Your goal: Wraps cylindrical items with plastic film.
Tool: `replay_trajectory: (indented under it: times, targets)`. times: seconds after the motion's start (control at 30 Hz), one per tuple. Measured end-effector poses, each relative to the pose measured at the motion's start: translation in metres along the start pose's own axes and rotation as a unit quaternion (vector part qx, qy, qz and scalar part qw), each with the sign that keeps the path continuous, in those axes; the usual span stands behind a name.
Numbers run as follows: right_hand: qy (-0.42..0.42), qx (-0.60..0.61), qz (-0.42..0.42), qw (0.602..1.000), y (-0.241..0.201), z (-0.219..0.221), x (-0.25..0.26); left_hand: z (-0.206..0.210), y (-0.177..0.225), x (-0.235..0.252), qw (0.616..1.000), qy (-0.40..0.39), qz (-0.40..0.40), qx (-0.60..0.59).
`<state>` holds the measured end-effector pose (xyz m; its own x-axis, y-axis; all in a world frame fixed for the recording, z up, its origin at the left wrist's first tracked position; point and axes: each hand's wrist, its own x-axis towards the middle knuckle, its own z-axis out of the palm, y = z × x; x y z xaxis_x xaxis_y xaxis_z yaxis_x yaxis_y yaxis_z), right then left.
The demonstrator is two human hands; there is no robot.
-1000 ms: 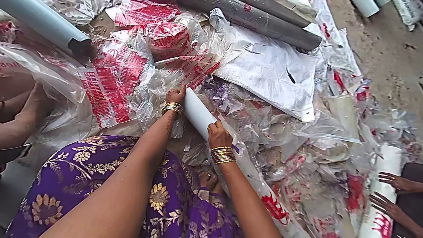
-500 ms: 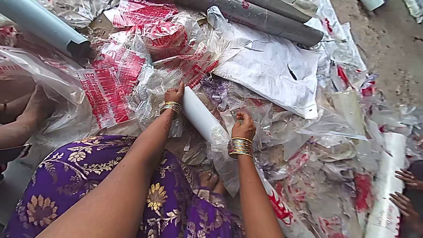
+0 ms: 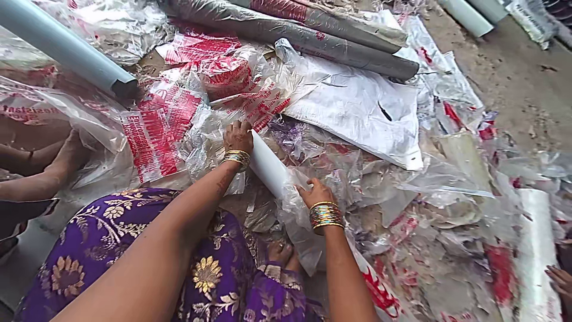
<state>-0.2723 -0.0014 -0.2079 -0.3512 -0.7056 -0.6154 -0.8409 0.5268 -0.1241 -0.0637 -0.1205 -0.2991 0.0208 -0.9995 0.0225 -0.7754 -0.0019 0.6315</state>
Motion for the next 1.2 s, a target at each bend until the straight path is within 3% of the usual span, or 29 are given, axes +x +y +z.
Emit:
replay_trajectory:
  times: [0.1, 0.2, 0.27, 0.33, 0.43, 0.53, 0.6, 0.67, 0.7, 0.77, 0.83, 0.9, 1.03, 1.13, 1.2]
  targets:
    - [-0.031, -0.021, 0.006, 0.999, 0.026, -0.004, 0.008, 0.001, 0.023, -0.018, 0.990, -0.049, 0.127, 0.026]
    - [-0.024, 0.029, 0.034, 0.999, 0.054, -0.006, 0.013, 0.001, 0.060, -0.038, 0.961, -0.210, 0.167, 0.073]
    - [-0.023, 0.062, 0.061, 0.996, 0.073, -0.008, 0.010, 0.002, 0.082, -0.050, 0.937, -0.306, 0.136, 0.100]
    - [-0.053, 0.067, 0.049, 0.995, 0.088, -0.009, 0.008, 0.001, 0.100, -0.064, 0.929, -0.349, 0.080, 0.094]
    - [-0.140, 0.045, -0.050, 0.988, 0.081, -0.005, -0.005, -0.009, 0.125, -0.080, 0.915, -0.396, -0.026, 0.072]
    - [-0.195, -0.001, -0.113, 0.974, 0.059, -0.002, -0.018, -0.005, 0.134, -0.086, 0.895, -0.428, -0.056, 0.118]
    - [-0.168, 0.034, -0.098, 0.980, 0.058, -0.006, -0.026, 0.001, 0.132, -0.086, 0.891, -0.432, -0.051, 0.131]
    - [-0.100, 0.170, -0.033, 0.980, 0.073, -0.013, -0.026, 0.002, 0.126, -0.081, 0.887, -0.442, -0.040, 0.125]
    - [-0.054, 0.266, 0.014, 0.962, 0.083, -0.016, -0.026, 0.001, 0.122, -0.078, 0.884, -0.451, -0.031, 0.121]
    - [0.037, 0.476, 0.089, 0.874, 0.100, -0.025, -0.024, -0.002, 0.116, -0.073, 0.878, -0.467, -0.013, 0.105]
    - [0.092, 0.640, 0.105, 0.756, 0.116, -0.028, -0.015, 0.001, 0.108, -0.072, 0.877, -0.473, 0.006, 0.081]
    - [0.108, 0.717, 0.094, 0.682, 0.120, -0.030, -0.010, 0.004, 0.103, -0.072, 0.878, -0.473, 0.018, 0.067]
    - [0.188, 0.718, 0.032, 0.670, 0.088, -0.034, -0.012, 0.006, 0.098, -0.076, 0.883, -0.464, 0.033, 0.067]
    - [0.232, 0.687, -0.075, 0.685, 0.059, -0.039, -0.017, -0.005, 0.103, -0.084, 0.893, -0.444, 0.025, 0.066]
    - [0.230, 0.691, -0.148, 0.669, 0.044, -0.040, -0.019, -0.021, 0.114, -0.093, 0.887, -0.450, 0.011, 0.097]
